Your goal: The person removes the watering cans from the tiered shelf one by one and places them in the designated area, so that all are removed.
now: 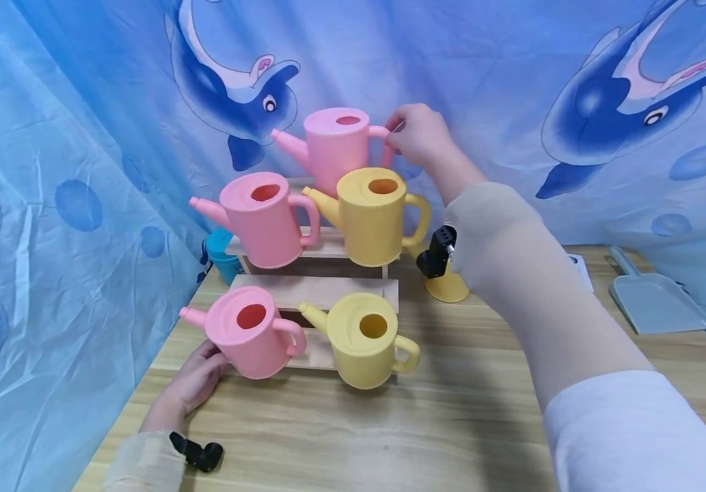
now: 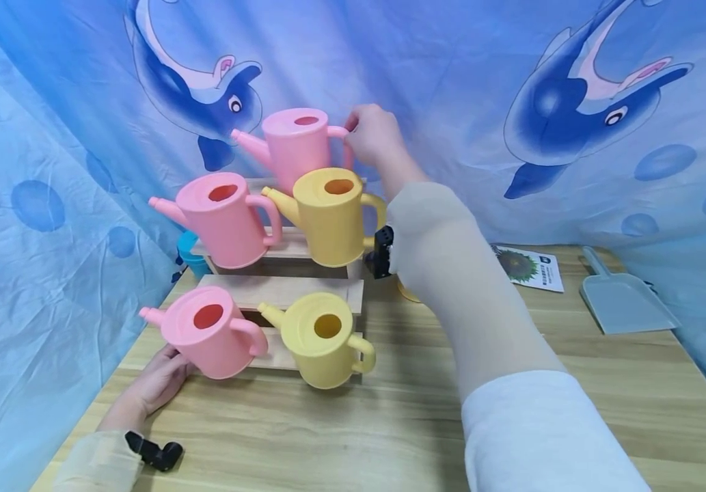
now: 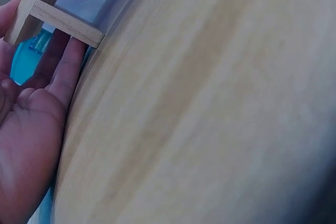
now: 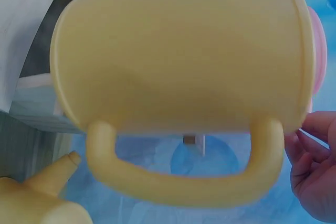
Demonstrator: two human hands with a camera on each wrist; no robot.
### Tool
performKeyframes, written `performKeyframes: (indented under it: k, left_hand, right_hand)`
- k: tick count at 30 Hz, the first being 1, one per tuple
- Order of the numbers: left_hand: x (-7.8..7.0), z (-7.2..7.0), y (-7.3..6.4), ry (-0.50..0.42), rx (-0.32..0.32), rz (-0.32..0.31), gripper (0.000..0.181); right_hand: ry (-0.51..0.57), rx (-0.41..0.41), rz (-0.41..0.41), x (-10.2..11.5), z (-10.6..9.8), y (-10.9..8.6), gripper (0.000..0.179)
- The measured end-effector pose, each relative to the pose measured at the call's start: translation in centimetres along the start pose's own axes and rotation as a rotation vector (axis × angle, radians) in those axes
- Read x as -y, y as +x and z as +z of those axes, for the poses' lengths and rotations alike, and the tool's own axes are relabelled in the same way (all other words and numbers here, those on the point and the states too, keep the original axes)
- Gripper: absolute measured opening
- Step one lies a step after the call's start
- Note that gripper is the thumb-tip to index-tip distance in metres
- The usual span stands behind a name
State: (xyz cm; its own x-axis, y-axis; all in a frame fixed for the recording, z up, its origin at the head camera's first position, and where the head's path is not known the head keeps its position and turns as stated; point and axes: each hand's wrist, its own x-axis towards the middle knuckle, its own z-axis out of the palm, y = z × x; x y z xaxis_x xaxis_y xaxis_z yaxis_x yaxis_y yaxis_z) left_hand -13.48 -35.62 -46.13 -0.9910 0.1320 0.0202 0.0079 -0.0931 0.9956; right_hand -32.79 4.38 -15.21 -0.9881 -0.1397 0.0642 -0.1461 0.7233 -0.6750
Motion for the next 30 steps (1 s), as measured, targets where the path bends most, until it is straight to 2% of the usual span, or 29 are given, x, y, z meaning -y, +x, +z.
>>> performKeyframes:
  k: [5,11,19,30]
  left_hand:
    - [-0.1,0.0,-0.1,-0.01,0.0,0.017,0.036]
    - [-0.1,0.1,-0.2,0.002,-0.028,0.001,0.033]
    - [-0.1,0.3,0.0,0.035,-0.048,-0.03,0.033]
    - [0.2,0.1,0.1,-0.023,-0.009,0.011,0.038]
  right_hand:
    - [0.0,0.01,-0.03,-0.9,-0.5,0.1,0.033]
    - [0.046,0.023,-0.071,-1.5,0.5,0.4,0.041]
    - [0.173,-0.027,-0.042,-2.4,1.5,0.8,0.037]
    - [0.269,-0.089,-0.064,-3.8,1.4,1.2,0.043]
